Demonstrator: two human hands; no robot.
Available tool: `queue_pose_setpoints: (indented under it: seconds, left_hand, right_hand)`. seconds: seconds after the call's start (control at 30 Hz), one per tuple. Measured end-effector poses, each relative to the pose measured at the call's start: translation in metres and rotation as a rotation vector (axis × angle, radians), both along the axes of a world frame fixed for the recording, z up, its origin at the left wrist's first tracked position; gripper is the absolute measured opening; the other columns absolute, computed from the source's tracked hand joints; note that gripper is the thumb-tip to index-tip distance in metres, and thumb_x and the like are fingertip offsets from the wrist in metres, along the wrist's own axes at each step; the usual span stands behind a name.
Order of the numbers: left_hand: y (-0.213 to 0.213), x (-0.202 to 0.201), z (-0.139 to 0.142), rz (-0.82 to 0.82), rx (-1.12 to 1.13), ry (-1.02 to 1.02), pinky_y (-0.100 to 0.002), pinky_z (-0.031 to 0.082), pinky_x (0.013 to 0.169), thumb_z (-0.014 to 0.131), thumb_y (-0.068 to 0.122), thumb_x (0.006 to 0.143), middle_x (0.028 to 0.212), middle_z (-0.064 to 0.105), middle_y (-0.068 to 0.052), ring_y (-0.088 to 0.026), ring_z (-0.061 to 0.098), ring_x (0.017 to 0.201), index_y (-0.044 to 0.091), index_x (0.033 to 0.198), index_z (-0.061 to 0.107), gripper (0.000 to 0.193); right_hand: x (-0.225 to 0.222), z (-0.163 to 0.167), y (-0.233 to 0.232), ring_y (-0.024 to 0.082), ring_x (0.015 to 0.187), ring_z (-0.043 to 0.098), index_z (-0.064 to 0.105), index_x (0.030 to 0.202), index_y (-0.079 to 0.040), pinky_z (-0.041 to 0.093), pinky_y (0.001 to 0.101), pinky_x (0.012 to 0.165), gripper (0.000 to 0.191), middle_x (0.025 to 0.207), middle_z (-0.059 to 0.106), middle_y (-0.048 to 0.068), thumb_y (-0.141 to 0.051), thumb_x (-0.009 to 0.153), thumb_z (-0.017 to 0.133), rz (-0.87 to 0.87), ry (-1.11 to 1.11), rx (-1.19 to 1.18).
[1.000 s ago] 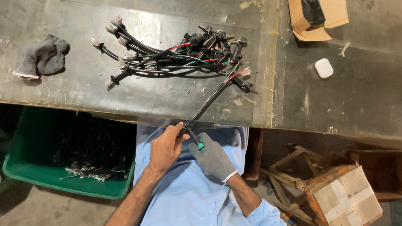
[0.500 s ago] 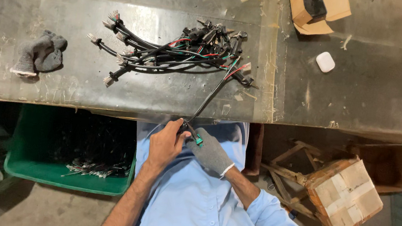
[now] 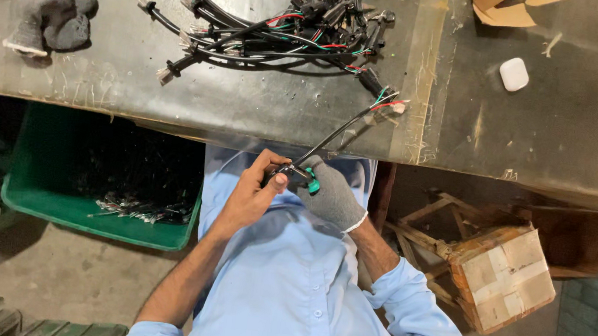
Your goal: The person sits at a workbench assembling wire harnesses. They pick up a cable with multiple colored wires, insert and seat the wire ends into a black connector housing by hand, occasionally use pliers on the wires, and place finished harnesses on the table with a pile of completed ones.
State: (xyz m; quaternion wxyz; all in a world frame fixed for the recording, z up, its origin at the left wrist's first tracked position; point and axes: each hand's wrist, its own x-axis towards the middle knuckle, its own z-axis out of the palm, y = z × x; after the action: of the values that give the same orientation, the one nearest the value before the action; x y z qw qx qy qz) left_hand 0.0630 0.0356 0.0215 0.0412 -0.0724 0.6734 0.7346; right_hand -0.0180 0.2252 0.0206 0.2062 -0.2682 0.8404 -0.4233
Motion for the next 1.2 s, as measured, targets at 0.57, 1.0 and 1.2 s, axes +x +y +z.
queue_pose_setpoints:
  seconds: [0.57, 1.0, 1.2]
  left_hand:
    - [0.000, -0.017, 0.023, -0.045, -0.962, 0.067, -0.044, 0.050, 0.059, 0.072, 0.039, 0.095, 0.093, 0.069, -0.011, -0.033, 0.070, 0.079, 0.008, 0.126, 0.063, 0.044]
    - [-0.046, 0.038, -0.029, 0.759, -0.580, 0.331, -0.036, 0.050, 0.100, 0.075, 0.026, 0.102, 0.133, 0.047, -0.017, -0.022, 0.054, 0.110, -0.001, 0.142, 0.039, 0.059]
    - [-0.073, 0.055, -0.038, 0.897, -0.687, -0.054, -0.045, 0.032, 0.115, 0.076, 0.016, 0.097, 0.147, 0.034, -0.025, -0.034, 0.039, 0.135, -0.005, 0.154, 0.027, 0.077]
  right_hand:
    - [0.014, 0.041, -0.016, 0.045, 0.090, 0.068, 0.055, 0.114, -0.004, 0.050, 0.0508, 0.073, 0.033, 0.093, 0.070, 0.024, -0.030, 0.095, 0.063, -0.131, -0.386, 0.237]
    - [-0.030, 0.064, -0.017, 0.035, 0.089, 0.068, 0.066, 0.103, -0.009, 0.051, 0.0441, 0.078, 0.034, 0.092, 0.071, 0.013, -0.028, 0.080, 0.084, 0.011, 0.201, 0.038]
    - [-0.083, 0.065, -0.027, 0.034, 0.100, 0.062, 0.067, 0.108, -0.011, 0.045, 0.0490, 0.090, 0.052, 0.101, 0.067, 0.011, -0.038, 0.069, 0.089, -0.101, 0.674, 0.121]
